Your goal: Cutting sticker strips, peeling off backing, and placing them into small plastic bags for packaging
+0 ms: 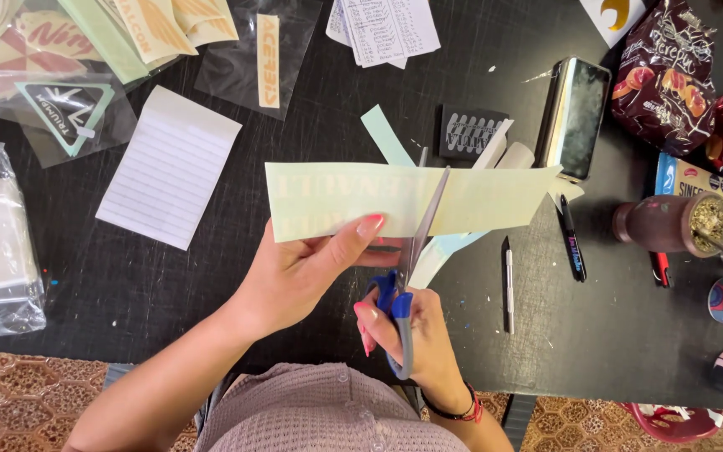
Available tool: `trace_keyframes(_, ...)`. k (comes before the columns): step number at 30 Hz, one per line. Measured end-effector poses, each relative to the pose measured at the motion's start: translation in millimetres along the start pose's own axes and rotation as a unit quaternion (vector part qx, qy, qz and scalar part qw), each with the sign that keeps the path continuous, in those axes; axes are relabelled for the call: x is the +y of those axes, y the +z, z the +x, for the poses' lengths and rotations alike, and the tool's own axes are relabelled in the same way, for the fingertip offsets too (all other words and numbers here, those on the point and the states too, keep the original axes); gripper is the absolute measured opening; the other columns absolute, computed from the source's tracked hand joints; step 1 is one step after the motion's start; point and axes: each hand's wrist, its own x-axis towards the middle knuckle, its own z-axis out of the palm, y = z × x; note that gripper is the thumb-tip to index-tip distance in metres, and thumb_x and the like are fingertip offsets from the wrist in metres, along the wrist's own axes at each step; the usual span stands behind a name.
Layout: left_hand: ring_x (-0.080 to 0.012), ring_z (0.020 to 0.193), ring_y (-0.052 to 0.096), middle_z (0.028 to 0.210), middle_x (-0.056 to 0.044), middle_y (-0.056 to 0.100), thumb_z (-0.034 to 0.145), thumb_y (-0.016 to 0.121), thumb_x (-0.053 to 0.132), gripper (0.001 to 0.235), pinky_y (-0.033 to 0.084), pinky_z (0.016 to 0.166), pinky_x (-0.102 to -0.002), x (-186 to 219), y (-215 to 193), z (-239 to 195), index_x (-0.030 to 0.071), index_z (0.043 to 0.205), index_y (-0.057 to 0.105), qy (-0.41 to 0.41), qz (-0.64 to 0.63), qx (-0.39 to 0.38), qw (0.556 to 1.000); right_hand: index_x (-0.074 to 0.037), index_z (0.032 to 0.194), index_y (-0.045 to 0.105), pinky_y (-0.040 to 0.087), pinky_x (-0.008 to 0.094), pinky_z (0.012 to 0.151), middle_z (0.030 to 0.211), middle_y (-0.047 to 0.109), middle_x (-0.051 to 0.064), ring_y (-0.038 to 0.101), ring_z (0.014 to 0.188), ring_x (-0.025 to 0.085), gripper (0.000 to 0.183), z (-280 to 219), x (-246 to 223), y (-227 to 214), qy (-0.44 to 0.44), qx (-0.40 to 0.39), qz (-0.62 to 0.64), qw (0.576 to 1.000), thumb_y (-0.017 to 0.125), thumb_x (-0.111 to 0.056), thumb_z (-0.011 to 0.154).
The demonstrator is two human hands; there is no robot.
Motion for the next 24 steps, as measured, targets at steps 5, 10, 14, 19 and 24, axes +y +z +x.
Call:
trace_keyframes(5, -0.0343, 0.108, 0.076, 0.121, -0.022, 0.072, 0.102, 0.061, 0.017, 0.037, 0.073, 0.092, -0.050, -3.8, -1.7, -2.7, -0.006, 0.132, 0.059, 0.014, -0.010, -0.005, 1.000, -0.008, 0.056, 0.056, 0.046, 0.027, 0.056, 0.051, 0.061, 0.004, 0.056, 0.047, 0.013, 0.046, -1.6, -4.2, 3.0, 0.006, 0.000, 0.001, 1.000, 0.066, -0.030, 0.096)
trace_keyframes(10, -0.0321, 0.103, 0.077, 0.121, -0.020, 0.072, 0.101, 0.061, 0.017, 0.035, 0.073, 0.090, -0.047, -6.9, -4.5, -6.2, -0.005, 0.129, 0.062, 0.000, -0.001, 0.021, 1.000, -0.008, 0.055, 0.056, 0.045, 0.027, 0.056, 0.048, 0.060, 0.003, 0.055, 0.046, 0.012, 0.046, -2.7, -0.8, 8.3, 0.034, 0.001, -0.005, 0.999, 0.065, -0.026, 0.097)
trace_keyframes(14, -0.0337, 0.103, 0.078, 0.119, -0.021, 0.075, 0.100, 0.061, 0.019, 0.037, 0.073, 0.090, -0.045, -9.5, -9.4, -10.8, -0.006, 0.126, 0.063, -0.028, 0.010, 0.047, 0.998, -0.008, 0.047, 0.056, 0.043, 0.026, 0.052, 0.044, 0.059, 0.004, 0.052, 0.042, 0.012, 0.055, -1.2, 6.0, 14.5, 0.095, -0.011, 0.010, 0.995, 0.066, -0.028, 0.097)
trace_keyframes(19, -0.0314, 0.104, 0.080, 0.115, -0.021, 0.078, 0.096, 0.063, 0.024, 0.040, 0.073, 0.088, -0.044, -25.1, -22.2, -19.1, -0.006, 0.122, 0.068, -0.108, 0.010, 0.130, 0.986, -0.008, 0.038, 0.050, 0.038, 0.025, 0.052, 0.036, 0.051, 0.003, 0.045, 0.039, 0.010, 0.065, 0.9, 12.7, 27.5, 0.186, -0.040, 0.028, 0.981, 0.065, -0.029, 0.098)
trace_keyframes(24, -0.0368, 0.094, 0.086, 0.111, -0.008, 0.073, 0.088, 0.073, 0.024, 0.031, 0.062, 0.095, -0.033, -29.7, -36.2, -25.6, 0.000, 0.108, 0.071, -0.222, 0.017, 0.256, 0.940, -0.006, 0.046, 0.048, 0.029, 0.026, 0.038, 0.036, 0.040, 0.005, 0.037, 0.031, 0.015, 0.057, -4.0, 40.0, 34.2, 0.184, -0.104, 0.254, 0.944, 0.064, -0.024, 0.098)
